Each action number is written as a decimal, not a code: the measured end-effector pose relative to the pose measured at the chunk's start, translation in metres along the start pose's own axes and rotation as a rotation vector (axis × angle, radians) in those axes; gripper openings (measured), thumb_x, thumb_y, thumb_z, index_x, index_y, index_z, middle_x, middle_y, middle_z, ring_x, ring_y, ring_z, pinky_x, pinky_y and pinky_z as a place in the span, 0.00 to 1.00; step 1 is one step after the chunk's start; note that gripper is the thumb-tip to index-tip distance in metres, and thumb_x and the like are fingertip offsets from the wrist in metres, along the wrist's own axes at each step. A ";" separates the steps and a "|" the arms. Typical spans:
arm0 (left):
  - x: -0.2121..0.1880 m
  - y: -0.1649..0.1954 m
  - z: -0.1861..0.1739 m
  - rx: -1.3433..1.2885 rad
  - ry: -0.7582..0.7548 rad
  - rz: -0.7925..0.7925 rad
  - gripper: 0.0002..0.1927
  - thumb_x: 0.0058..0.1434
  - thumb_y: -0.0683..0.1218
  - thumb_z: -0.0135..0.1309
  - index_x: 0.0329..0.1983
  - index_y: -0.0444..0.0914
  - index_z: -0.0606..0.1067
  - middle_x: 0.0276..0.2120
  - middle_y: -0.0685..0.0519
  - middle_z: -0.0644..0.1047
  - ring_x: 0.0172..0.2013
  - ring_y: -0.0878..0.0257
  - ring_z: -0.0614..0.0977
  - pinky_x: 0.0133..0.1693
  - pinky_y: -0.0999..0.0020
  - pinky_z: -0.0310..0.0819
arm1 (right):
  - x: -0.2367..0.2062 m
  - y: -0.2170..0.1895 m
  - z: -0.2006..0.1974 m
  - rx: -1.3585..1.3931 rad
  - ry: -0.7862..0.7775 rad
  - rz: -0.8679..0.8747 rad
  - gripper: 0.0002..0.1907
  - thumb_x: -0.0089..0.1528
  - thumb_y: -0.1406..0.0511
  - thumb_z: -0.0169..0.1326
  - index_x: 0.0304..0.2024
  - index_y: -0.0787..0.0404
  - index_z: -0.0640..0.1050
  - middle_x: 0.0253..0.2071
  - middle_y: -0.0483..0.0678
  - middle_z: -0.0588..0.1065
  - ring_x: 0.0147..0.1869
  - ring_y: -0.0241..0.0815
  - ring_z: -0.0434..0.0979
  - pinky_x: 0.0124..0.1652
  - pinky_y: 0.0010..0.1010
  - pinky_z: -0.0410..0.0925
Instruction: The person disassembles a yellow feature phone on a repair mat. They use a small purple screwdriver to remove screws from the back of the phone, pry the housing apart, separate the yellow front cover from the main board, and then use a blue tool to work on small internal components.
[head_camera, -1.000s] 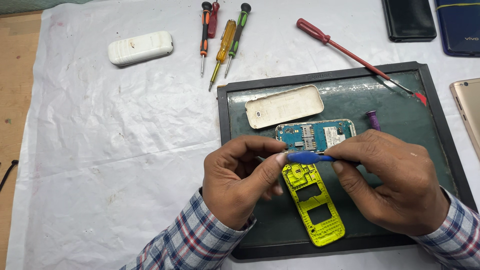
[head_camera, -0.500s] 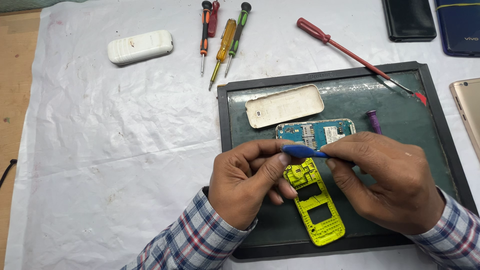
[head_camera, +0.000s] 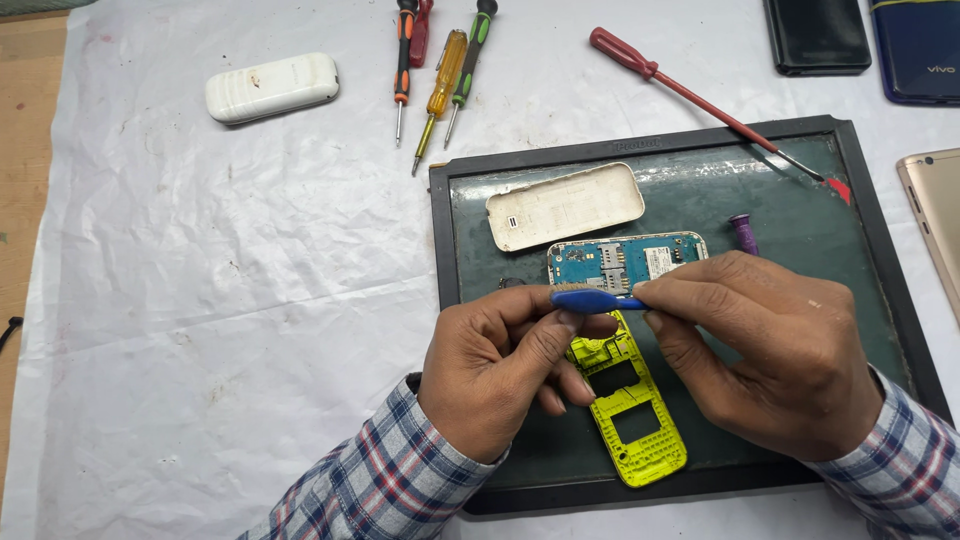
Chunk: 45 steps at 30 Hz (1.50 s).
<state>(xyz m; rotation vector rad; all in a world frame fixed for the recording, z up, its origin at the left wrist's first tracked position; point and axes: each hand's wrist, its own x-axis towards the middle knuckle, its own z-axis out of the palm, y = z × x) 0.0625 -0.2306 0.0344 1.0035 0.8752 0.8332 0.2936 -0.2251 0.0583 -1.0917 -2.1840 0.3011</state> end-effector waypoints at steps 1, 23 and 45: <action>0.000 0.000 0.000 0.004 0.006 0.006 0.17 0.72 0.45 0.48 0.57 0.29 0.77 0.44 0.44 0.84 0.28 0.68 0.84 0.26 0.79 0.79 | 0.000 0.001 -0.001 -0.001 0.001 -0.003 0.11 0.56 0.72 0.63 0.42 0.64 0.81 0.34 0.52 0.81 0.36 0.44 0.85 0.33 0.31 0.75; 0.003 -0.005 -0.003 0.010 0.032 0.012 0.18 0.72 0.45 0.46 0.57 0.28 0.76 0.43 0.43 0.85 0.25 0.69 0.83 0.25 0.79 0.78 | 0.000 0.002 0.009 -0.001 0.033 -0.023 0.12 0.57 0.71 0.63 0.44 0.63 0.80 0.36 0.53 0.81 0.38 0.45 0.85 0.34 0.31 0.75; -0.006 -0.022 0.004 0.102 -0.018 0.055 0.18 0.73 0.47 0.43 0.56 0.30 0.75 0.43 0.45 0.85 0.24 0.71 0.82 0.24 0.80 0.77 | -0.027 0.003 0.013 -0.086 0.057 -0.062 0.12 0.56 0.71 0.63 0.44 0.64 0.81 0.36 0.54 0.81 0.36 0.46 0.85 0.32 0.32 0.75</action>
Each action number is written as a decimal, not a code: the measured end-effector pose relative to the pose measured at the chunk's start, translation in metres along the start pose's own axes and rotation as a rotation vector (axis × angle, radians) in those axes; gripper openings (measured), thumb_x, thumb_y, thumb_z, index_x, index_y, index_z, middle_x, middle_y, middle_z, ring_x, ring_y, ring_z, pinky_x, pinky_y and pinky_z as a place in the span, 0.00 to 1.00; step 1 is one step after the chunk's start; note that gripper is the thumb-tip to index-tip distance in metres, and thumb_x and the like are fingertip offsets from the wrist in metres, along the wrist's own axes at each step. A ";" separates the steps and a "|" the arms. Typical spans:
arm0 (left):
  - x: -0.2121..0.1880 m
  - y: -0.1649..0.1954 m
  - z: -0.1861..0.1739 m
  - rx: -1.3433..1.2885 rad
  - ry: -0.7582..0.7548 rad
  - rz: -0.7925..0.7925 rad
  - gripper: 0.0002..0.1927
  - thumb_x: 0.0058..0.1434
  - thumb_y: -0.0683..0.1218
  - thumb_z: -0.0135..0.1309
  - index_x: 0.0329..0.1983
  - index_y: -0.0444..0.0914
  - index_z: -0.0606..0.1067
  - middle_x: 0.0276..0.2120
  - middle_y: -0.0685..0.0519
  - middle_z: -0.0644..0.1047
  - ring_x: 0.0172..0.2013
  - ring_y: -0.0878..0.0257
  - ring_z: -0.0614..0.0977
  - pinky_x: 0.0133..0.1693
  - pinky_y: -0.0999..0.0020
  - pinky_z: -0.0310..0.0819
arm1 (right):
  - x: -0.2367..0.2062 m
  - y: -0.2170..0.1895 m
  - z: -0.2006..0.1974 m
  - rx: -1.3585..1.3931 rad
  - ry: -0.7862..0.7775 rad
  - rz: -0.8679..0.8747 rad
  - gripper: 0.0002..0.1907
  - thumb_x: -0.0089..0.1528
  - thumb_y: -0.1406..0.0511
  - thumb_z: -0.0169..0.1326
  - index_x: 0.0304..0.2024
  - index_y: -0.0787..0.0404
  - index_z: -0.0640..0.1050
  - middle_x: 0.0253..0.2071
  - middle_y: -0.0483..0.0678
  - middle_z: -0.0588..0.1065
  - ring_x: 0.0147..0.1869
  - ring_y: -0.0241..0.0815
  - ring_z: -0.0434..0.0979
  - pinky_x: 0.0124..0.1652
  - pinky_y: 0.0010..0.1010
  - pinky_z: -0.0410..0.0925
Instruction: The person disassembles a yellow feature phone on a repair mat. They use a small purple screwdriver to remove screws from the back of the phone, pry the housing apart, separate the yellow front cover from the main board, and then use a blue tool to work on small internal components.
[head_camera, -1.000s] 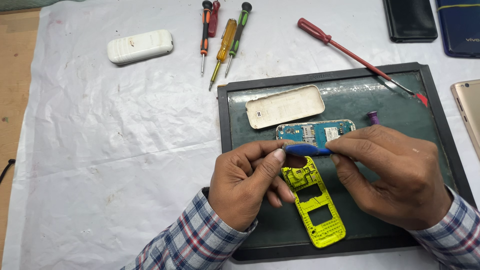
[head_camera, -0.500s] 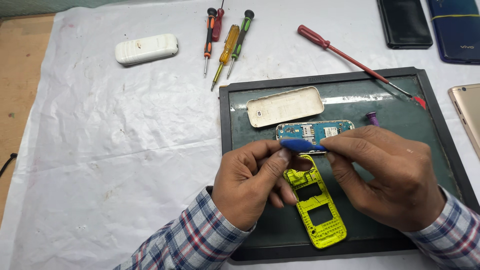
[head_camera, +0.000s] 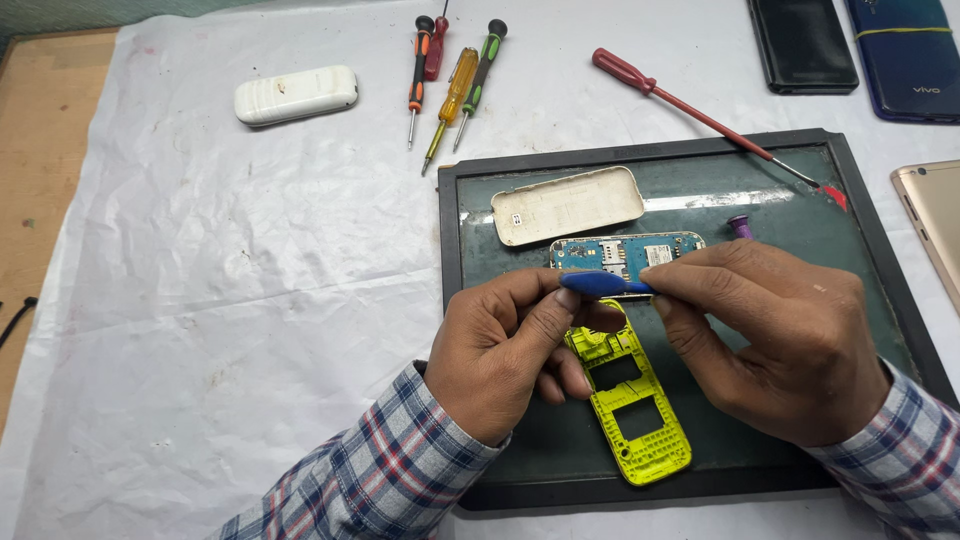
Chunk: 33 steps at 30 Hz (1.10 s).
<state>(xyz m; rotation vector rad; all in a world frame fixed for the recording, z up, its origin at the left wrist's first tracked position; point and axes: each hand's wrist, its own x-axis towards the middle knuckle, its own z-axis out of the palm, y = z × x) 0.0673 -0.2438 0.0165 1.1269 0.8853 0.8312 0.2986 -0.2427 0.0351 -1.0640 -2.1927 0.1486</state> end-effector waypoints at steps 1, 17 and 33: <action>0.000 0.001 0.000 -0.003 0.023 0.009 0.18 0.73 0.47 0.43 0.57 0.31 0.75 0.43 0.44 0.85 0.24 0.71 0.82 0.24 0.80 0.77 | 0.000 0.001 -0.001 -0.010 -0.003 0.003 0.12 0.56 0.71 0.63 0.43 0.64 0.81 0.36 0.54 0.81 0.36 0.46 0.85 0.32 0.32 0.75; -0.001 0.001 0.002 -0.017 0.063 0.022 0.19 0.73 0.47 0.43 0.56 0.30 0.75 0.42 0.43 0.85 0.23 0.71 0.81 0.24 0.80 0.77 | 0.000 0.001 -0.005 -0.018 0.019 -0.024 0.11 0.57 0.72 0.63 0.43 0.64 0.81 0.36 0.55 0.81 0.38 0.48 0.84 0.34 0.33 0.75; 0.002 -0.003 -0.002 -0.068 0.108 0.055 0.18 0.72 0.47 0.46 0.58 0.31 0.76 0.35 0.46 0.83 0.23 0.71 0.81 0.22 0.80 0.76 | 0.004 0.004 -0.004 -0.001 0.003 -0.014 0.11 0.57 0.71 0.63 0.42 0.64 0.81 0.36 0.54 0.81 0.37 0.46 0.85 0.33 0.32 0.75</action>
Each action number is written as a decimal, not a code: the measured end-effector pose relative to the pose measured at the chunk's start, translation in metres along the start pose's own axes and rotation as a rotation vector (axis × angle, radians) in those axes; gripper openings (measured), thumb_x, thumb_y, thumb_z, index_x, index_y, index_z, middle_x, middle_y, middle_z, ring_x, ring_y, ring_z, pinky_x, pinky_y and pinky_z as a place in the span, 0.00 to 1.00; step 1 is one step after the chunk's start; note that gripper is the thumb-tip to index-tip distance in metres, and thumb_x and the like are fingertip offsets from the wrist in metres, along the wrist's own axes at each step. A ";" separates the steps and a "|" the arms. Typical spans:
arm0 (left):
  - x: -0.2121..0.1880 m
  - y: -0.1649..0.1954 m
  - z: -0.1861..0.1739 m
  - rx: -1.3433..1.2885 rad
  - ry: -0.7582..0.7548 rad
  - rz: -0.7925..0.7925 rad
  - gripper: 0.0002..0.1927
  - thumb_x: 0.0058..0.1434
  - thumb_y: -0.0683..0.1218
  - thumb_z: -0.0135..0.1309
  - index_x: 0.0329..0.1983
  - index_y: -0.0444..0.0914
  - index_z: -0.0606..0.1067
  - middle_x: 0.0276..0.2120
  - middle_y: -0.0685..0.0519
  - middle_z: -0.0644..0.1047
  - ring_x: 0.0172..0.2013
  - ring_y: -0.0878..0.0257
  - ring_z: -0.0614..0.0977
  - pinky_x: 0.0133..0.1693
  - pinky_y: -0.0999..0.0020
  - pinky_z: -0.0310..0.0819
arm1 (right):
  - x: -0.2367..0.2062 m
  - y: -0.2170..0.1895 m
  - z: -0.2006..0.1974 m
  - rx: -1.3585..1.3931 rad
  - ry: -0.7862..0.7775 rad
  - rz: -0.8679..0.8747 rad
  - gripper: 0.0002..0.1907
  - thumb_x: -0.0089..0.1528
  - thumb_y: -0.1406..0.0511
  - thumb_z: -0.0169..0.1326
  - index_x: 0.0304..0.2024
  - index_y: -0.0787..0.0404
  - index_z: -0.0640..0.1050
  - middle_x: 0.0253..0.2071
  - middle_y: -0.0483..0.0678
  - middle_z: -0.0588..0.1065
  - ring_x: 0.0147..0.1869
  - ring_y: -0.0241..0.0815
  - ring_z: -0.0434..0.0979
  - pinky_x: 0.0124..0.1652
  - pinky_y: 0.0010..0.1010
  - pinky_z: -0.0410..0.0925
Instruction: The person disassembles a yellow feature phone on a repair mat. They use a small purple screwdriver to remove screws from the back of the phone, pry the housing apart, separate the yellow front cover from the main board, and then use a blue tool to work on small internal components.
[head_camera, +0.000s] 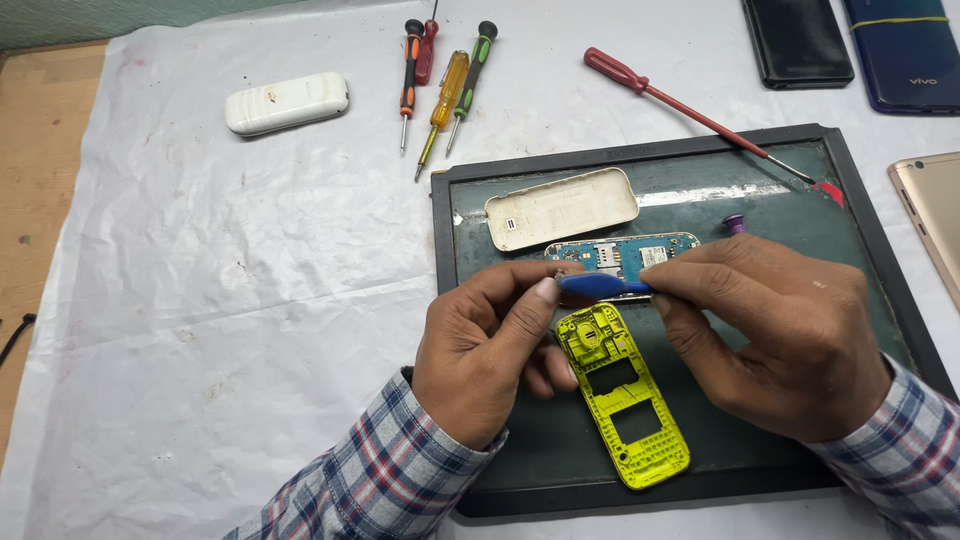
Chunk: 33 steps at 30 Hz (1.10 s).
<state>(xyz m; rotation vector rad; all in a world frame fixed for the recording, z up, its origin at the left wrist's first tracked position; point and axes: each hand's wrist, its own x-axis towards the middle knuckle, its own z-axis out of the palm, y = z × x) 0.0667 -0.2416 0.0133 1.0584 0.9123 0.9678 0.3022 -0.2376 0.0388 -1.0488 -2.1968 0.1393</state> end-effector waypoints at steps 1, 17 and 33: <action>0.001 -0.001 -0.001 0.002 0.005 0.008 0.18 0.73 0.47 0.47 0.58 0.31 0.76 0.34 0.46 0.82 0.23 0.71 0.81 0.22 0.80 0.76 | 0.000 0.000 -0.001 -0.010 -0.003 0.007 0.11 0.56 0.71 0.63 0.42 0.64 0.81 0.36 0.55 0.81 0.37 0.46 0.84 0.33 0.33 0.75; -0.001 0.002 0.002 0.092 0.066 -0.004 0.17 0.68 0.47 0.55 0.53 0.30 0.79 0.27 0.51 0.81 0.20 0.73 0.78 0.19 0.80 0.72 | -0.001 0.000 0.005 -0.009 0.009 -0.037 0.11 0.56 0.71 0.63 0.42 0.65 0.81 0.35 0.55 0.81 0.36 0.46 0.85 0.32 0.32 0.75; 0.000 0.002 0.001 0.113 0.069 -0.023 0.19 0.67 0.48 0.55 0.53 0.28 0.79 0.29 0.47 0.83 0.20 0.72 0.79 0.19 0.80 0.74 | -0.001 0.002 0.006 -0.008 0.029 -0.029 0.12 0.57 0.72 0.63 0.43 0.65 0.81 0.36 0.55 0.81 0.37 0.46 0.84 0.33 0.31 0.75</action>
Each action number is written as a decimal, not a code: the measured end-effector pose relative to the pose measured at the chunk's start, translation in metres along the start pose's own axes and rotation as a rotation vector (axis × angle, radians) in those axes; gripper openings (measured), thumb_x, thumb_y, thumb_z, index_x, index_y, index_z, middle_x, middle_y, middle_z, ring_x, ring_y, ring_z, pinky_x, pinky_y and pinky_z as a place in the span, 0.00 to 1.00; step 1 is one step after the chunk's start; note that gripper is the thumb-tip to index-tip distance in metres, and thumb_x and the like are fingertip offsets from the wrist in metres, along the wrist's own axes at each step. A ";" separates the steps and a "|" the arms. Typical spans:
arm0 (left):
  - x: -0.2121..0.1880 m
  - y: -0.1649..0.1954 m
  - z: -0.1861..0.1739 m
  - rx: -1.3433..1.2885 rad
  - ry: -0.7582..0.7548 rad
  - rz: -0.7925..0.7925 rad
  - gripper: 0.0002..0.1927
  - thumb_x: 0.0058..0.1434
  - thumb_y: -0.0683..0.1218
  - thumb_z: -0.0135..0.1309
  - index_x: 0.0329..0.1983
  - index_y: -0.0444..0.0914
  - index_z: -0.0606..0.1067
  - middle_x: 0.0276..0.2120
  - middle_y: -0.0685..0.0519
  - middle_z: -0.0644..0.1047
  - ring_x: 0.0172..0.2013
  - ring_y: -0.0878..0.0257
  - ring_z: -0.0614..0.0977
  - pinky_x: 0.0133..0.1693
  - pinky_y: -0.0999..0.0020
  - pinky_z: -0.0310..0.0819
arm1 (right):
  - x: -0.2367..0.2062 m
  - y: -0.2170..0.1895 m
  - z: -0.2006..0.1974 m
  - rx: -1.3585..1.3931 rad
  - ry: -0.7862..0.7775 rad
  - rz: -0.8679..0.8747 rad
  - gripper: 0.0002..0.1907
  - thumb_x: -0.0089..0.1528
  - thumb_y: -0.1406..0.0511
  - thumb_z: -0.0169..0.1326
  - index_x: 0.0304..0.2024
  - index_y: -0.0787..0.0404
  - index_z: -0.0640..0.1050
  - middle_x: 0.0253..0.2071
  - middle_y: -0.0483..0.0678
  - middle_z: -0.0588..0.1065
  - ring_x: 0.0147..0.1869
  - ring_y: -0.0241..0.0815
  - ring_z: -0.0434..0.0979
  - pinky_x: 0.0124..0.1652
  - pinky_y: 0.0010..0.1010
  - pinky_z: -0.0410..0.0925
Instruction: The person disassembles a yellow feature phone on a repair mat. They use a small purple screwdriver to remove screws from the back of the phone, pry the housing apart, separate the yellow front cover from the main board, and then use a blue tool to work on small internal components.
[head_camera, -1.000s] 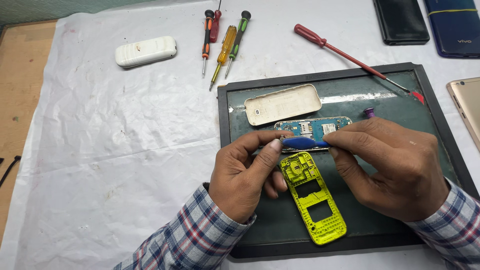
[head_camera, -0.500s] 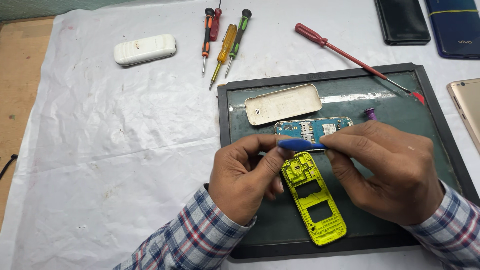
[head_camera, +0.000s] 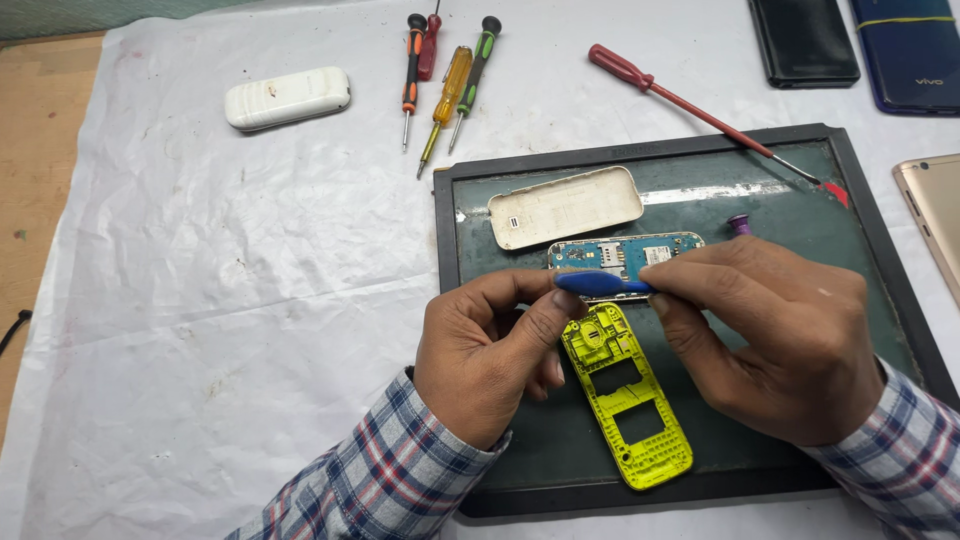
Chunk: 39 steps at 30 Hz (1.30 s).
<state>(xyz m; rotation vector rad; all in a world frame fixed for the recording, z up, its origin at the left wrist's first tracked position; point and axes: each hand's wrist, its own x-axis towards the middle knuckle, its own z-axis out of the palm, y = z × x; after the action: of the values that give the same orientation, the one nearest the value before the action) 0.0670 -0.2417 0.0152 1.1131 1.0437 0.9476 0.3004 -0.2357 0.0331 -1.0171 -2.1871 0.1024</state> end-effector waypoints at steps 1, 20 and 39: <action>0.000 0.000 0.000 -0.004 0.002 0.008 0.19 0.67 0.48 0.55 0.53 0.28 0.79 0.29 0.48 0.83 0.20 0.72 0.78 0.19 0.80 0.74 | 0.000 0.000 0.000 0.003 -0.005 0.010 0.12 0.57 0.72 0.63 0.43 0.65 0.81 0.36 0.55 0.81 0.37 0.45 0.85 0.33 0.31 0.75; 0.002 -0.004 0.000 -0.079 -0.016 0.032 0.19 0.71 0.47 0.49 0.54 0.27 0.77 0.38 0.43 0.84 0.20 0.72 0.78 0.18 0.80 0.74 | 0.002 0.000 -0.001 0.002 -0.014 0.029 0.11 0.57 0.72 0.63 0.42 0.66 0.81 0.35 0.56 0.81 0.37 0.47 0.85 0.33 0.32 0.75; 0.002 -0.003 0.000 -0.064 0.030 0.012 0.18 0.70 0.47 0.48 0.53 0.28 0.78 0.37 0.45 0.84 0.19 0.72 0.78 0.17 0.81 0.72 | 0.004 0.001 -0.004 -0.041 -0.012 0.038 0.11 0.56 0.72 0.63 0.42 0.66 0.81 0.35 0.56 0.81 0.37 0.47 0.84 0.33 0.33 0.75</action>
<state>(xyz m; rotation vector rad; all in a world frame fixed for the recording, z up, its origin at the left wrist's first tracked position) 0.0676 -0.2399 0.0119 1.0567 1.0249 1.0033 0.3025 -0.2333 0.0379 -1.0832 -2.1890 0.0812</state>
